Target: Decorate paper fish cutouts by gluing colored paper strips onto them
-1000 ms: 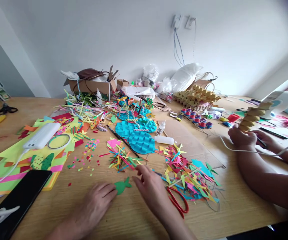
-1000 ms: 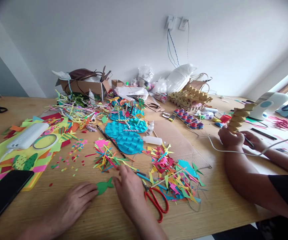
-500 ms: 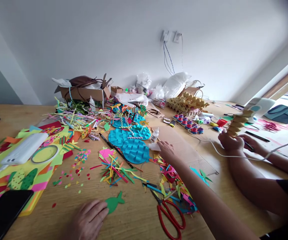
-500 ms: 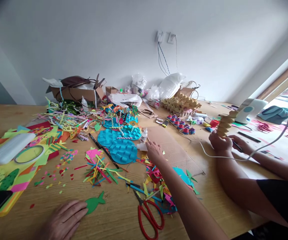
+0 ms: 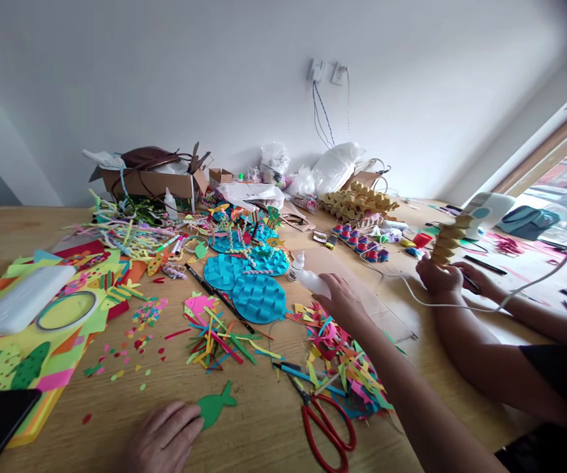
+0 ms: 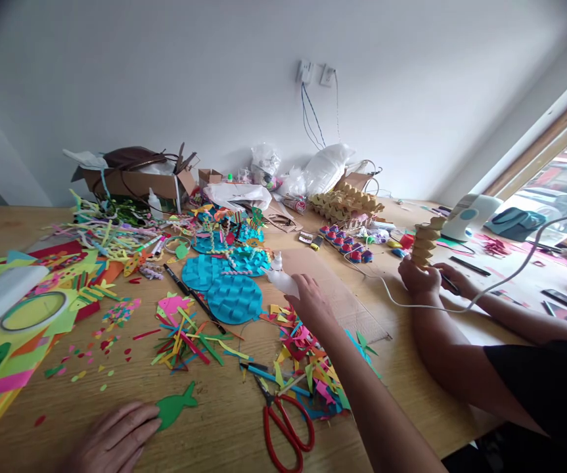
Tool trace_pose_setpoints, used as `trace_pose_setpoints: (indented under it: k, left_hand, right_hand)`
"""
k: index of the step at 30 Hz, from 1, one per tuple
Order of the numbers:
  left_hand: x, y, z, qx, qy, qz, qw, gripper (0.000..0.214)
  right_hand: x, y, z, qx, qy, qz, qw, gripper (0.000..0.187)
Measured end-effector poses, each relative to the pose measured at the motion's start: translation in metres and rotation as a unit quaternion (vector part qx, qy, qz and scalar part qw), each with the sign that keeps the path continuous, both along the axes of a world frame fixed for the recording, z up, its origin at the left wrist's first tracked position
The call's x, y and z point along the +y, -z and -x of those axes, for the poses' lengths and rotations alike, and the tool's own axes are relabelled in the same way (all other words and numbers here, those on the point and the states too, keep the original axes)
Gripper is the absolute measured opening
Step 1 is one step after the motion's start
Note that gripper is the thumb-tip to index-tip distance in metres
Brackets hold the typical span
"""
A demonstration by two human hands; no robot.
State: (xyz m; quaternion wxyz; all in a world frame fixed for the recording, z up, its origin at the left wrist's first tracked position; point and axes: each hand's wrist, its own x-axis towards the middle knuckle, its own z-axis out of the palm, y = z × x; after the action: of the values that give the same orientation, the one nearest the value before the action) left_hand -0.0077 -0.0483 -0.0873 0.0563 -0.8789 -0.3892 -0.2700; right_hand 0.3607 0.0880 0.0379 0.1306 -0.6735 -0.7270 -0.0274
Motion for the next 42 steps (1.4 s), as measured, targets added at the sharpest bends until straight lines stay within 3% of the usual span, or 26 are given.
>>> trace_pose_setpoints:
  k: [3, 7, 13, 19, 25, 31, 34, 38, 42]
  left_hand:
    - [0.001, -0.009, 0.001, 0.007, 0.020, 0.006, 1.000, 0.031]
    - [0.002, -0.032, 0.001, 0.016, 0.053, 0.023, 0.998, 0.027]
    - [0.001, -0.078, 0.005, -0.079, 0.012, 0.037, 0.996, 0.025]
    - [0.003, -0.112, -0.011, -0.054, 0.011, 0.045, 0.997, 0.028]
    - [0.019, -0.110, -0.052, 0.022, 0.055, 0.129, 0.990, 0.046]
    - [0.030, -0.096, -0.068, 0.018, 0.081, 0.185, 0.979, 0.032]
    - [0.031, -0.094, -0.068, 0.000, 0.075, 0.187, 0.980, 0.033]
    - [0.028, -0.094, -0.069, -0.033, 0.053, 0.186, 0.981, 0.037]
    - [0.025, -0.096, -0.073, -0.052, 0.035, 0.200, 0.978, 0.034]
  right_hand:
    - [-0.033, -0.019, 0.019, 0.061, -0.045, -0.002, 0.997, 0.035]
    - [-0.081, -0.028, 0.057, 0.187, -0.113, 0.090, 0.972, 0.037]
    - [-0.117, -0.013, 0.093, 0.254, -0.117, 0.221, 0.934, 0.033]
    - [-0.128, -0.001, 0.102, 0.238, -0.130, 0.232, 0.934, 0.030]
    - [-0.136, 0.003, 0.112, 0.193, -0.125, 0.220, 0.948, 0.025]
    - [-0.135, 0.008, 0.111, 0.241, -0.130, 0.199, 0.941, 0.024]
    - [-0.136, 0.020, 0.107, 0.386, -0.117, 0.191, 0.895, 0.044]
    - [-0.142, 0.048, 0.111, 0.631, -0.084, 0.162, 0.754, 0.066]
    - [-0.150, 0.068, 0.126, 0.733, 0.003, 0.118, 0.670, 0.062]
